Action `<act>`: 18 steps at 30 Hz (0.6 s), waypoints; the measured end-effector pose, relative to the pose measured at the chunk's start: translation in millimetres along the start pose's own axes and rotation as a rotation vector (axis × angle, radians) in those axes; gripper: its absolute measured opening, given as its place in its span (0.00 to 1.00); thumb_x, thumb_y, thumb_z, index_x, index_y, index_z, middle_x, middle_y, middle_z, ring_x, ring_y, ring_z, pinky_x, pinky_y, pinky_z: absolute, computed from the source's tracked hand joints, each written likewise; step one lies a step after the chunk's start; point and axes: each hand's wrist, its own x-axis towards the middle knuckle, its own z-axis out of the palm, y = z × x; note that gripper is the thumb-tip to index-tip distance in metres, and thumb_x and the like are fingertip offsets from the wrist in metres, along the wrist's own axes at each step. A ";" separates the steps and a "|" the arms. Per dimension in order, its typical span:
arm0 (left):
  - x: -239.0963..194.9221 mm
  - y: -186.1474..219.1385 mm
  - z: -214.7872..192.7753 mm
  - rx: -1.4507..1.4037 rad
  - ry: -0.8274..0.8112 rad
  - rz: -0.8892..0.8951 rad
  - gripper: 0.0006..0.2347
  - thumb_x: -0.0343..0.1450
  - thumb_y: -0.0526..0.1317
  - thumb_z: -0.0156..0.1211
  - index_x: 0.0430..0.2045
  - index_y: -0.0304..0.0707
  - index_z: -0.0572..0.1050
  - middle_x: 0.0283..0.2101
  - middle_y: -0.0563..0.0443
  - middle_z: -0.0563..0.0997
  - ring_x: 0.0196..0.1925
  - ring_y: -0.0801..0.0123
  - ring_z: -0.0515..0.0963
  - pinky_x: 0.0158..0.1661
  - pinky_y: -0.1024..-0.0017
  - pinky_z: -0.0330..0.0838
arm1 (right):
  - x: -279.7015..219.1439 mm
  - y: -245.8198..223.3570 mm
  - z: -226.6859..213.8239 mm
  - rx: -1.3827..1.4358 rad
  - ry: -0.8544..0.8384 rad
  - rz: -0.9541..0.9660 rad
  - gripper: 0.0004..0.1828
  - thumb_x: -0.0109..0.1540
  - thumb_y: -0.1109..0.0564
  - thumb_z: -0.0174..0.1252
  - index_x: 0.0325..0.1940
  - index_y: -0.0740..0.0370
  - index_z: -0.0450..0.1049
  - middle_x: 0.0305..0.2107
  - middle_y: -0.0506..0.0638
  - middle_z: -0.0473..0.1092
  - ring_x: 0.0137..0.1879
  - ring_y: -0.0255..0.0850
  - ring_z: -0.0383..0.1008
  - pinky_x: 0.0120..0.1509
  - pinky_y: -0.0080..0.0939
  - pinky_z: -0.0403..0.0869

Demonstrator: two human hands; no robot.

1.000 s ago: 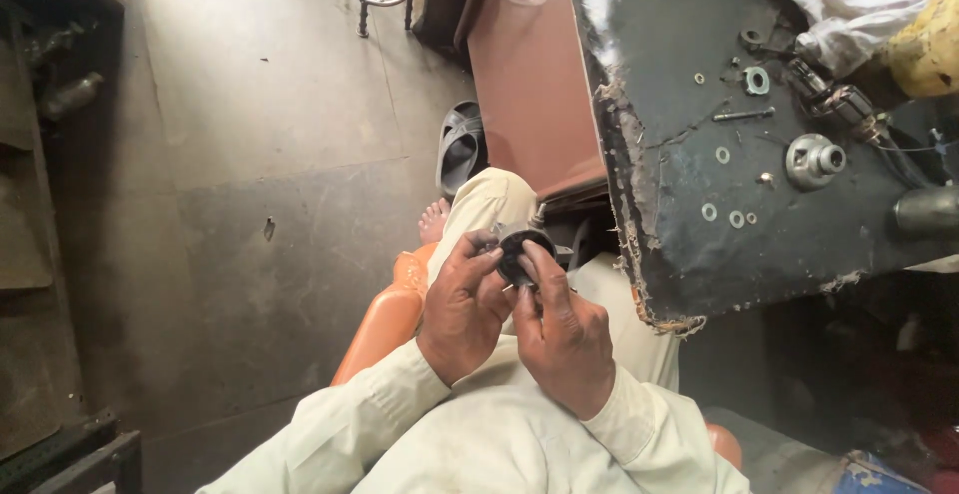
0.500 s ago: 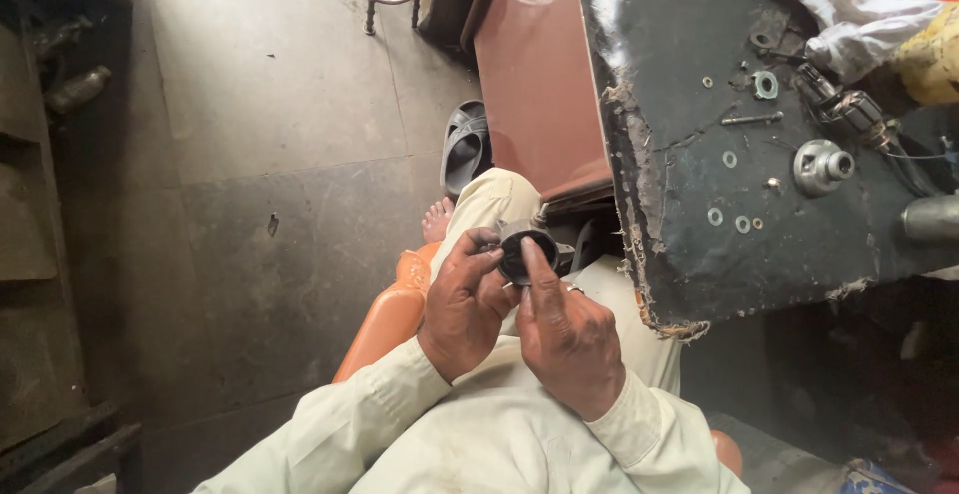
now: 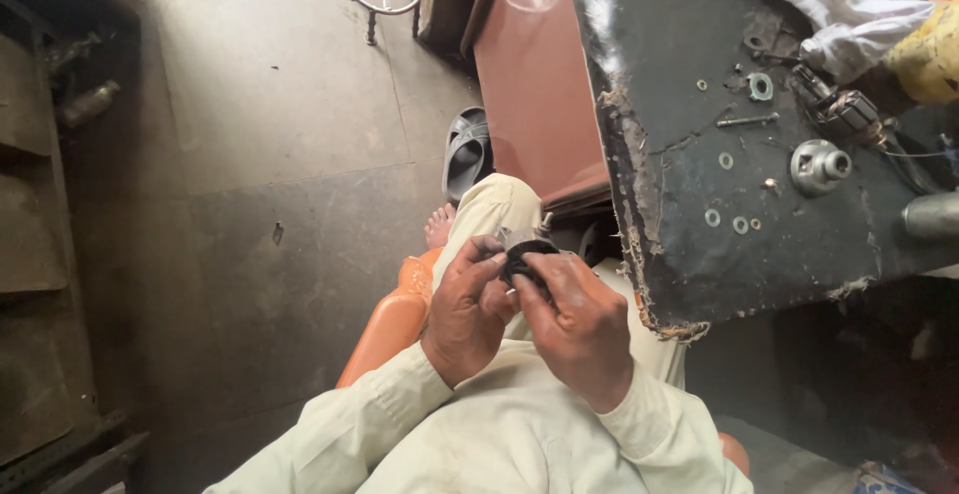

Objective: The person sits at a workbench repairing a starter motor. They pry at the end cap with a screwdriver, separate the housing, handle the armature and brushes, apply grease from a can to components, and fit parts back together on the bench.

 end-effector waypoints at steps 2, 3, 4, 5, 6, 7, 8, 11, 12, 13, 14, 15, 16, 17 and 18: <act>-0.7 -0.4 -1.3 -0.005 0.019 -0.008 0.06 0.75 0.34 0.51 0.44 0.39 0.67 0.42 0.52 0.77 0.45 0.69 0.79 0.47 0.66 0.75 | 0.4 -1.0 2.5 -0.025 -0.043 0.042 0.11 0.59 0.60 0.67 0.45 0.63 0.77 0.35 0.56 0.77 0.36 0.50 0.81 0.37 0.44 0.77; -0.8 -1.8 -4.2 -0.003 0.025 -0.013 0.06 0.76 0.35 0.51 0.45 0.39 0.67 0.42 0.52 0.77 0.44 0.70 0.79 0.46 0.67 0.74 | 0.1 -1.4 4.0 -0.065 -0.052 0.038 0.12 0.58 0.59 0.68 0.43 0.63 0.77 0.33 0.56 0.76 0.34 0.50 0.80 0.36 0.45 0.77; -0.4 -2.9 -7.0 -0.001 0.030 -0.017 0.06 0.76 0.35 0.52 0.45 0.39 0.68 0.41 0.52 0.77 0.43 0.70 0.79 0.44 0.69 0.73 | 0.5 -1.5 5.6 -0.105 -0.061 0.034 0.12 0.57 0.57 0.69 0.42 0.62 0.77 0.32 0.56 0.75 0.32 0.50 0.79 0.34 0.45 0.76; 2.2 -10.9 -24.1 -0.001 0.031 -0.017 0.06 0.76 0.35 0.52 0.45 0.39 0.68 0.41 0.52 0.77 0.43 0.70 0.79 0.44 0.69 0.73 | 0.6 -2.1 7.6 -0.105 -0.062 0.034 0.12 0.57 0.57 0.69 0.42 0.62 0.77 0.32 0.56 0.75 0.32 0.50 0.79 0.34 0.45 0.76; 4.3 -19.1 -41.2 -0.047 -0.026 0.003 0.05 0.79 0.35 0.52 0.48 0.37 0.68 0.41 0.52 0.76 0.42 0.71 0.78 0.45 0.70 0.73 | 0.1 -2.9 9.5 -0.125 -0.056 0.013 0.13 0.56 0.57 0.68 0.42 0.62 0.76 0.32 0.55 0.76 0.33 0.51 0.79 0.35 0.46 0.75; 6.4 -27.3 -58.4 -0.092 -0.082 0.025 0.05 0.82 0.34 0.52 0.51 0.35 0.68 0.40 0.51 0.76 0.41 0.72 0.77 0.45 0.70 0.72 | -0.3 -3.8 11.5 -0.145 -0.050 -0.009 0.13 0.56 0.57 0.68 0.41 0.62 0.76 0.33 0.55 0.76 0.34 0.51 0.79 0.36 0.47 0.75; 5.0 -21.7 -45.6 -0.093 -0.083 0.023 0.05 0.82 0.34 0.52 0.51 0.35 0.68 0.40 0.51 0.76 0.41 0.72 0.77 0.45 0.70 0.72 | -1.5 -2.8 11.1 -0.146 -0.050 -0.008 0.13 0.56 0.57 0.68 0.41 0.62 0.76 0.33 0.55 0.76 0.34 0.51 0.79 0.36 0.47 0.75; 0.5 -5.8 -13.3 -0.108 -0.051 0.013 0.05 0.82 0.34 0.52 0.50 0.37 0.67 0.42 0.51 0.77 0.43 0.71 0.78 0.46 0.69 0.73 | -4.3 0.3 9.6 -0.111 -0.030 0.005 0.09 0.60 0.61 0.65 0.43 0.62 0.77 0.35 0.55 0.77 0.37 0.50 0.79 0.39 0.44 0.76; -0.9 -2.2 -5.8 -0.074 -0.001 0.000 0.06 0.79 0.35 0.51 0.48 0.39 0.67 0.43 0.51 0.78 0.45 0.70 0.79 0.47 0.67 0.74 | -5.1 1.8 7.5 0.012 -0.035 0.099 0.09 0.61 0.62 0.64 0.45 0.64 0.78 0.35 0.54 0.77 0.37 0.46 0.81 0.39 0.41 0.77; -2.3 1.5 1.4 -0.040 0.050 -0.014 0.07 0.76 0.36 0.51 0.46 0.41 0.66 0.45 0.51 0.79 0.47 0.69 0.80 0.48 0.66 0.74 | -5.9 3.5 5.5 0.134 -0.040 0.194 0.09 0.62 0.62 0.62 0.46 0.65 0.78 0.36 0.54 0.78 0.36 0.42 0.82 0.39 0.38 0.78; -2.3 0.6 1.3 -0.050 0.049 -0.014 0.07 0.76 0.36 0.51 0.46 0.41 0.66 0.45 0.51 0.79 0.47 0.69 0.80 0.48 0.66 0.74 | -6.3 3.6 4.9 0.128 -0.047 0.193 0.09 0.62 0.62 0.62 0.46 0.65 0.78 0.36 0.54 0.78 0.36 0.42 0.82 0.39 0.38 0.78; -2.1 -0.6 1.2 -0.051 0.032 -0.008 0.06 0.77 0.36 0.50 0.47 0.41 0.66 0.46 0.51 0.79 0.48 0.69 0.79 0.49 0.65 0.74 | -6.6 4.0 4.2 0.136 -0.040 0.194 0.09 0.62 0.63 0.63 0.47 0.65 0.78 0.36 0.54 0.78 0.37 0.41 0.81 0.40 0.37 0.77; -1.7 -1.3 1.3 -0.052 0.014 -0.005 0.06 0.77 0.35 0.50 0.47 0.41 0.66 0.46 0.50 0.79 0.48 0.68 0.79 0.50 0.63 0.74 | -6.9 4.2 3.6 0.145 -0.031 0.197 0.09 0.62 0.63 0.63 0.47 0.66 0.78 0.36 0.54 0.78 0.37 0.40 0.81 0.40 0.36 0.77; -1.4 -2.5 0.9 -0.059 0.013 -0.007 0.06 0.77 0.35 0.50 0.47 0.41 0.66 0.46 0.50 0.79 0.48 0.68 0.79 0.50 0.63 0.74 | -7.8 5.1 3.6 0.138 -0.035 0.198 0.09 0.62 0.63 0.63 0.47 0.66 0.78 0.36 0.54 0.78 0.37 0.40 0.81 0.40 0.36 0.77; -0.5 -2.3 0.6 -0.054 0.007 -0.005 0.06 0.77 0.35 0.50 0.47 0.41 0.66 0.47 0.49 0.79 0.48 0.68 0.79 0.50 0.63 0.74 | -7.8 6.0 4.4 0.148 -0.032 0.201 0.09 0.62 0.64 0.63 0.46 0.66 0.78 0.35 0.53 0.78 0.37 0.39 0.81 0.40 0.36 0.77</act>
